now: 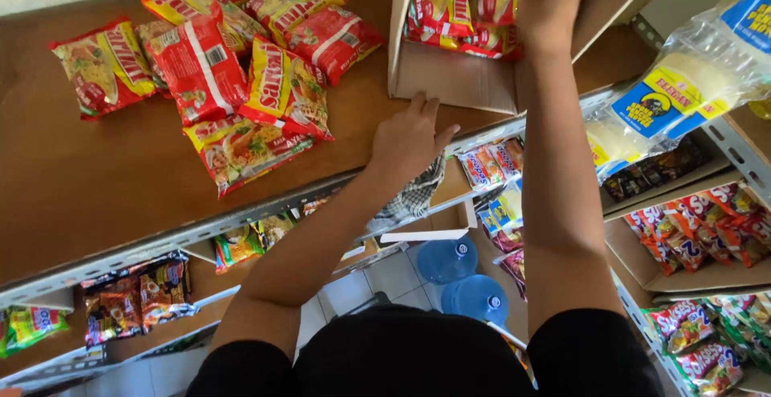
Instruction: The person wipes down a cardboard box and a wooden shelf with a cloth, then places packets of noodles into the box and onto the shelf.
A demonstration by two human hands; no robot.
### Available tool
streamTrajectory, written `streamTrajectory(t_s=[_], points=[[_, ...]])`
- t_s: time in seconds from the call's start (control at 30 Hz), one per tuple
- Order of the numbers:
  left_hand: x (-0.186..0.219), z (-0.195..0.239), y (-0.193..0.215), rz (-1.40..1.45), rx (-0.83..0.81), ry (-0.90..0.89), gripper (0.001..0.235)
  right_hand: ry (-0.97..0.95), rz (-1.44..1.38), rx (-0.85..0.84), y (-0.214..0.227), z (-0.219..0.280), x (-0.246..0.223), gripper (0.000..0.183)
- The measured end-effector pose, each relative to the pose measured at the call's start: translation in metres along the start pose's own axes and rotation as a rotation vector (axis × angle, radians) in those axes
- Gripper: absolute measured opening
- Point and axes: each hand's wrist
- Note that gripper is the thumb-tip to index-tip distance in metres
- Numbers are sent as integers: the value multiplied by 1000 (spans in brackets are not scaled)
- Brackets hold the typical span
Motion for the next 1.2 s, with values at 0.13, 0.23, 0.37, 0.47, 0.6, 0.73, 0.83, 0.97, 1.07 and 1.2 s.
streamTrajectory(t_s=[0.13,0.23,0.37,0.47,0.6,0.73,0.83,0.97,1.07,1.2], points=[[-2,-11,-4,-42,-16,8,69,-147,21,-68,-67,-20,75,23],[-1,-10,-3,-75,-58,33,76,-388,53,-213,-91,-14,100,36],[1,-12,-5,-121,-132,57,79,42,413,-162,-80,10,59,42],[-2,-11,-12,-128,-158,73,81,197,456,-153,-63,26,7,44],[-7,-9,-16,-90,-116,63,84,632,612,-385,-81,36,57,31],[-3,-7,-7,-73,-95,73,83,581,452,-209,-55,45,27,40],[-3,-5,-9,-56,-65,68,80,437,280,-156,8,50,-99,27],[-10,-3,-35,-7,2,74,76,131,-64,-492,46,104,-260,35],[-14,-7,-54,42,7,111,80,158,-293,-756,26,140,-312,65],[-19,-8,-70,102,-11,139,91,363,-252,-822,-20,167,-315,89]])
Point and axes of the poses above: each hand's wrist, its own z-axis away from the middle knuckle, its own y-axis out of the back of the hand, x = y × z, and after that the axes turned 13 degrees about x, right-handed
